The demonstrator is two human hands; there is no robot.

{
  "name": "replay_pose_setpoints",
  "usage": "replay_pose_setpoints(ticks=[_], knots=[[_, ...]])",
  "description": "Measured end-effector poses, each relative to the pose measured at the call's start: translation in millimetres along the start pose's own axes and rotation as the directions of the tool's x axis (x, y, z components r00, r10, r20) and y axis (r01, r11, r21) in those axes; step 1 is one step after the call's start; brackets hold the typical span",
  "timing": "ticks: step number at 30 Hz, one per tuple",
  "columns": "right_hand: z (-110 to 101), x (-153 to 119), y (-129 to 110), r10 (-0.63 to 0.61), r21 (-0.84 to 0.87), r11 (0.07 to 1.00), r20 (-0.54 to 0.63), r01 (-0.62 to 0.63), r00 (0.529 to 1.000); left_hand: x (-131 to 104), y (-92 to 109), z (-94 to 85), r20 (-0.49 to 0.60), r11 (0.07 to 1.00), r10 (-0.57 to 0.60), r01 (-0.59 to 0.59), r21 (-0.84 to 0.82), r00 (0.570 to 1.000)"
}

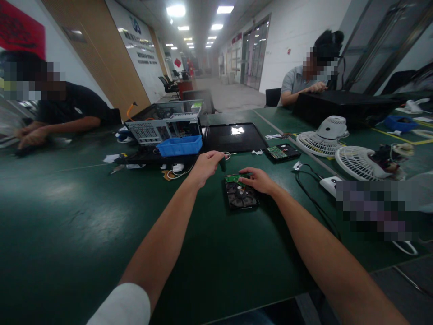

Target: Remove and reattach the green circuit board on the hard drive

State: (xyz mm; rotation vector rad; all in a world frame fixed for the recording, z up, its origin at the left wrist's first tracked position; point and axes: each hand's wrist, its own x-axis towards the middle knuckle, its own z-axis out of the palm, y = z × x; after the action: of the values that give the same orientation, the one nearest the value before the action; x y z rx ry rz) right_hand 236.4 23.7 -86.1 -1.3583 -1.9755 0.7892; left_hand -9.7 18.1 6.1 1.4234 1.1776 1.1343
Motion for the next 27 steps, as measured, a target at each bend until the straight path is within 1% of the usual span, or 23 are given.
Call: replay_pose_setpoints(ticks=[2,4,11,15,18,21,23,27], knots=[[-0.1,0.2,0.1,0.0,0.001,1.0,0.004,0.0,1.0,2.3,-3.5,0.2,-0.044,1.0,0.023,-0.023,0.001,0.999],[0.1,0.4,0.6,-0.003,0.006,1.0,0.005,0.003,1.0,4.0,-6.5,0.7,-0.064,0.999,0.031,-0.033,-0.02,0.997],[0.4,0.4,2.0,0.01,0.002,1.0,0.007,-0.01,1.0,5.3,-8.3,0.5,-0.06,0.993,0.04,-0.047,-0.11,0.997],[0.6,-0.3,0.9,0.012,0.009,1.0,-0.008,-0.012,1.0,5.2,-7.3,0.7,-0.002,0.985,0.038,-0.038,-0.171,0.999],[1.3,-0.3,0.9,-0.002,0.019,1.0,-0.006,0.002,1.0,3.7,-7.0,3.6,0.09,0.968,0.016,0.008,-0.251,0.996],[1.7,-0.1,1.5,-0.009,0.021,1.0,-0.001,0.009,1.0,0.8,-6.9,8.0,0.185,0.934,-0.01,0.075,-0.348,0.983],[1.7,0.0,1.8,-0.008,0.023,1.0,0.003,0.008,1.0,-0.8,-6.9,10.7,0.2,0.918,-0.016,0.094,-0.387,0.98],[1.5,0.5,3.0,-0.002,0.024,1.0,0.007,0.002,1.0,-1.0,-6.9,12.4,0.161,0.904,-0.021,0.088,-0.419,0.987]])
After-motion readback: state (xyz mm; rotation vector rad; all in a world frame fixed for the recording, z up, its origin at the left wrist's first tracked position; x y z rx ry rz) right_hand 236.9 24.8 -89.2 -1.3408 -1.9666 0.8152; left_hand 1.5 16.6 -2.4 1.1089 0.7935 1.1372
